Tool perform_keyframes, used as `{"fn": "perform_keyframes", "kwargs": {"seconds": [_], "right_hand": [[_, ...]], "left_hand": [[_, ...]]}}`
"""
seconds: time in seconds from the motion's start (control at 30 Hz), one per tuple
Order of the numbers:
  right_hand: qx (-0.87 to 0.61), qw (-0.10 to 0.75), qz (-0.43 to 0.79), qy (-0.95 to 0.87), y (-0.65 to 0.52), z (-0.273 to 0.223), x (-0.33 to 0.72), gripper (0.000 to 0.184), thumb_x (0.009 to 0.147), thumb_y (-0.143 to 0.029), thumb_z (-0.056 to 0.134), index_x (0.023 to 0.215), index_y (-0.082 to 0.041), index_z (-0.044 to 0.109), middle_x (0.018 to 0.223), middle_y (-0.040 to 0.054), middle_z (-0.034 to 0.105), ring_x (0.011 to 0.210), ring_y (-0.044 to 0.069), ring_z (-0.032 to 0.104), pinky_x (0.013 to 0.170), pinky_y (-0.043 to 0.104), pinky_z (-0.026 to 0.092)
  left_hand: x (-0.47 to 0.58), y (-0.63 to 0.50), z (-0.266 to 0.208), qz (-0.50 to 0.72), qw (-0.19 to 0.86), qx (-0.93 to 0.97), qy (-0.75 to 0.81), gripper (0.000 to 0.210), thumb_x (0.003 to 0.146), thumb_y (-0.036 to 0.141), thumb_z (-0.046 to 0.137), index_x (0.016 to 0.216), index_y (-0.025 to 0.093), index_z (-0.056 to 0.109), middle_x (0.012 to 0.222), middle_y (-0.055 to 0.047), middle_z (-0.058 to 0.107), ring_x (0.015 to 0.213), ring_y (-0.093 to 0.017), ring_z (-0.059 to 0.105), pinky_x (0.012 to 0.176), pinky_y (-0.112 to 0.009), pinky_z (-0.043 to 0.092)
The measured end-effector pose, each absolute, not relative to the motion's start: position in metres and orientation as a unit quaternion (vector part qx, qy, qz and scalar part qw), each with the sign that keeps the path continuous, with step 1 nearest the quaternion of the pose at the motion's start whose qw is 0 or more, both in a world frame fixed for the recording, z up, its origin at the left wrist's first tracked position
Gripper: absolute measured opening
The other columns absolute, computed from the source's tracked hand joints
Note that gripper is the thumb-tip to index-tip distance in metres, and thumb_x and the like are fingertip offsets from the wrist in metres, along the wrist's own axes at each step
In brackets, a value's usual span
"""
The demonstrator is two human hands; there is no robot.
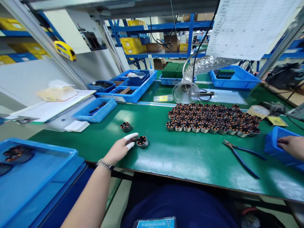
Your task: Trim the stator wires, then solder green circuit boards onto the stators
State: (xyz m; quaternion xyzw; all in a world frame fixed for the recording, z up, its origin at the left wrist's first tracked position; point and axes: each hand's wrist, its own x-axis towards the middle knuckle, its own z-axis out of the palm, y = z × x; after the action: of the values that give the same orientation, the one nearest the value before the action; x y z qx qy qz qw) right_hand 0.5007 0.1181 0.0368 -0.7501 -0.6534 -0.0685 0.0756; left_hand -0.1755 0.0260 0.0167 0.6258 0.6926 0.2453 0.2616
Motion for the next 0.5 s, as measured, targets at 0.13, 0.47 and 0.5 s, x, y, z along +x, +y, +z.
{"fn": "perform_keyframes", "kwargs": {"seconds": [0.13,0.47,0.5], "right_hand": [[-0.774,-0.008,0.03,-0.633,0.117,0.048,0.487,0.011,0.063,-0.022,0.067,0.068,-0.016,0.074,0.072,0.0119,0.069,0.047,0.011,0.051,0.058,0.03,0.036],[-0.801,0.065,-0.031,-0.594,0.089,0.073,0.466,0.038,0.079,-0.034,0.047,0.085,-0.007,0.073,0.087,0.018,0.069,0.073,0.019,0.06,0.064,0.033,0.036],[-0.805,0.082,-0.042,-0.586,0.084,0.078,0.457,0.041,0.079,-0.038,0.047,0.088,-0.007,0.072,0.088,0.018,0.069,0.075,0.02,0.06,0.065,0.033,0.037]], "left_hand": [[-0.179,0.027,-0.001,0.261,0.33,0.64,0.643,0.072,0.07,0.046,0.061,0.132,0.019,0.038,0.13,-0.009,0.051,0.119,-0.027,0.046,0.103,-0.043,0.034],[-0.105,0.007,0.006,0.238,0.326,0.712,0.575,0.055,0.068,0.043,0.066,0.115,0.018,0.048,0.112,-0.01,0.062,0.103,-0.025,0.059,0.093,-0.041,0.044],[-0.092,0.005,0.007,0.234,0.324,0.726,0.559,0.054,0.068,0.041,0.066,0.114,0.019,0.049,0.112,-0.009,0.062,0.103,-0.025,0.058,0.093,-0.041,0.044]]}}
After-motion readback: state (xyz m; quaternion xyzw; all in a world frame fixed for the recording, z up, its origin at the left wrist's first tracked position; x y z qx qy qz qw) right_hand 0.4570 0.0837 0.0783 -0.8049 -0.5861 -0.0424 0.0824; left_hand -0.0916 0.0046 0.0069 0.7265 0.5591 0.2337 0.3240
